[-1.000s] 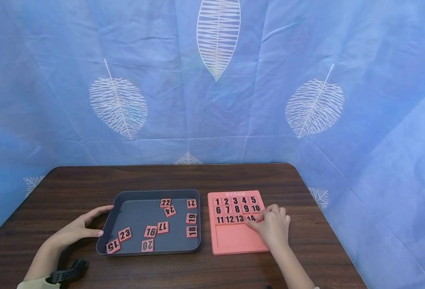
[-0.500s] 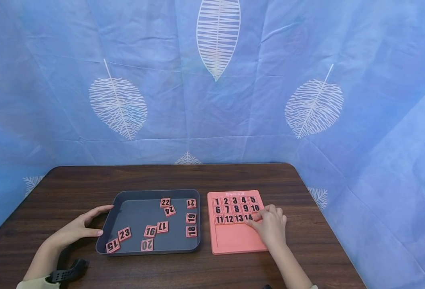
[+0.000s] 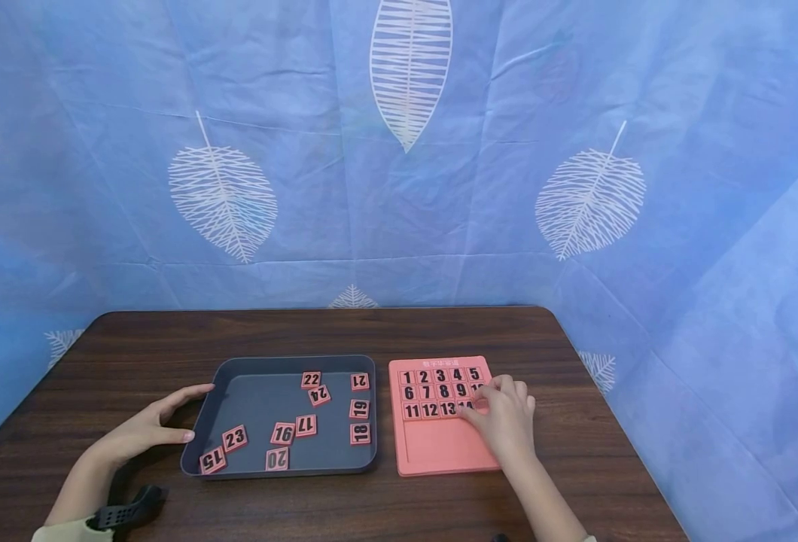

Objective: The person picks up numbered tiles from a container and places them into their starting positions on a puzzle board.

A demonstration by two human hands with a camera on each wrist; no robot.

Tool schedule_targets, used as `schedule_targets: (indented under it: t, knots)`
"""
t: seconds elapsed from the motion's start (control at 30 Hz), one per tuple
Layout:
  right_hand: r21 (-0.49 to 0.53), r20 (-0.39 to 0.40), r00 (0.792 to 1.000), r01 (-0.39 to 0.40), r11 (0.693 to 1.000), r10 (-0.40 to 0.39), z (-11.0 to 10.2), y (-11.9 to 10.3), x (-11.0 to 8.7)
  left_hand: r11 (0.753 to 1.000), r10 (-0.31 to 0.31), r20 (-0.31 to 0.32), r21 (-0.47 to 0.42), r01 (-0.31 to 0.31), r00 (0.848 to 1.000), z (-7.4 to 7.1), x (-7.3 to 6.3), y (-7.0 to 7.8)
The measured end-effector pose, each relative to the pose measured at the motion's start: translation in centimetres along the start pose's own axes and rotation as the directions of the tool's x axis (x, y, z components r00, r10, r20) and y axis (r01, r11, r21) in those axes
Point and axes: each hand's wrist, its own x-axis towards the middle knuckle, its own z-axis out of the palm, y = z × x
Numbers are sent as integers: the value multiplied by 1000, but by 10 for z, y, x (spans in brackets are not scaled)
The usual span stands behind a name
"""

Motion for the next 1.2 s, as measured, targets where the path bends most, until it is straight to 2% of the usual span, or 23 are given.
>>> schedule_targets:
  t: [0.2, 0.47, 0.77, 0.97, 1.1, 1.2]
  knots:
    - [37, -18, 996, 84, 996, -84, -2, -21, 2, 1000, 19, -3, 14, -19, 1000, 1, 0, 0]
    - [94, -56, 977, 211, 973, -206, 4, -48, 6, 1000, 27, -3, 12, -27, 1000, 0, 0, 0]
    - [149, -28, 955, 297, 943, -296, 17, -78, 8, 1000, 23, 4, 13, -23, 1000, 0, 0, -2]
    - [194, 35, 947, 307, 932, -319, 24, -100, 8, 999, 39, 5, 10, -39, 999, 0, 1, -2]
    - [224, 65, 930, 339, 914, -361, 30, -113, 8, 999, 40, -1, 9, -40, 999, 0, 1, -2]
    - [228, 64, 904, 398, 889, -422, 35, -122, 8, 999, 36, -4, 10, -36, 999, 0, 1, -2]
